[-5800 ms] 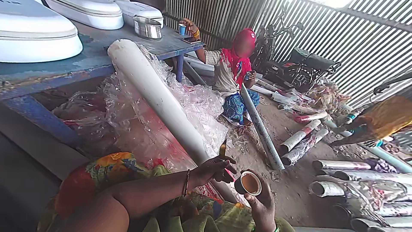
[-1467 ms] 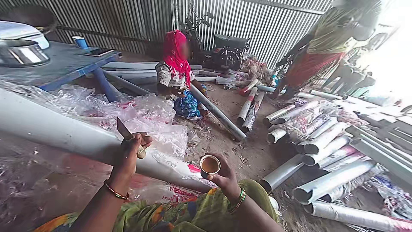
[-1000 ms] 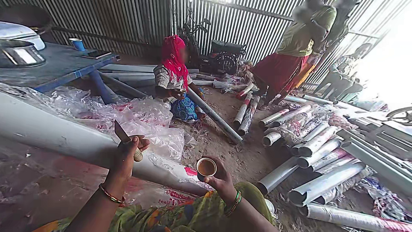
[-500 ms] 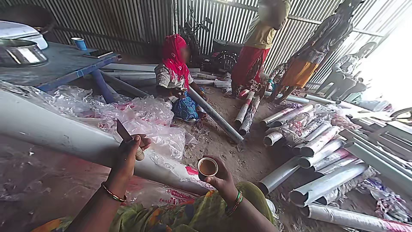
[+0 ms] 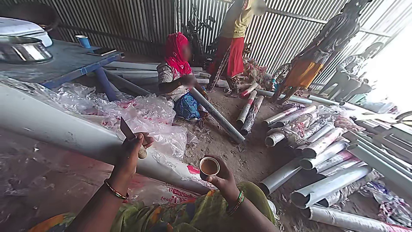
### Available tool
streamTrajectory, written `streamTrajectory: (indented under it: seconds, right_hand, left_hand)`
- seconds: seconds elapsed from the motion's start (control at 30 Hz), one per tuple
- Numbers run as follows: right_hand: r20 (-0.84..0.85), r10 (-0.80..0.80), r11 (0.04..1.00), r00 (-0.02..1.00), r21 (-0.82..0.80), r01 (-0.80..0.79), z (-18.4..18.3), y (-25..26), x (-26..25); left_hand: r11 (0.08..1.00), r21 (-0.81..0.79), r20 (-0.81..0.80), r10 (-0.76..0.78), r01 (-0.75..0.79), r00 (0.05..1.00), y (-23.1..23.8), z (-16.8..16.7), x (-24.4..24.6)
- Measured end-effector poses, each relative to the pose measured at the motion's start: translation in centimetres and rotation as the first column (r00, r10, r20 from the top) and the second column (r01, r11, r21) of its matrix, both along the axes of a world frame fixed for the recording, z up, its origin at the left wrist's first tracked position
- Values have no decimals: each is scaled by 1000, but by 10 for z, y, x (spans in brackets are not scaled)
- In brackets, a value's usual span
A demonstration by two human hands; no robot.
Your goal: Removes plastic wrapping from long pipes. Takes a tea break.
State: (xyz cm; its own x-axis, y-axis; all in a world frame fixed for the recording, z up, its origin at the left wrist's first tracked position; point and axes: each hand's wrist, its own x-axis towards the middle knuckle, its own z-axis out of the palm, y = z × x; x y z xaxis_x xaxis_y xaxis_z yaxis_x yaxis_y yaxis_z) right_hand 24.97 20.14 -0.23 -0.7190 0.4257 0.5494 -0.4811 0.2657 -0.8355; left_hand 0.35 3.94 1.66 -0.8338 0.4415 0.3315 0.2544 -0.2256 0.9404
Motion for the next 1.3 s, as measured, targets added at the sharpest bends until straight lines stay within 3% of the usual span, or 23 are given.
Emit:
streamTrajectory:
  seconds: [1.3]
  right_hand:
    - [-62,29,1000,998,6,-29,-1,1,0]
  left_hand:
    - [1000,-18,-22,-3,2,1000,-1,-1,0]
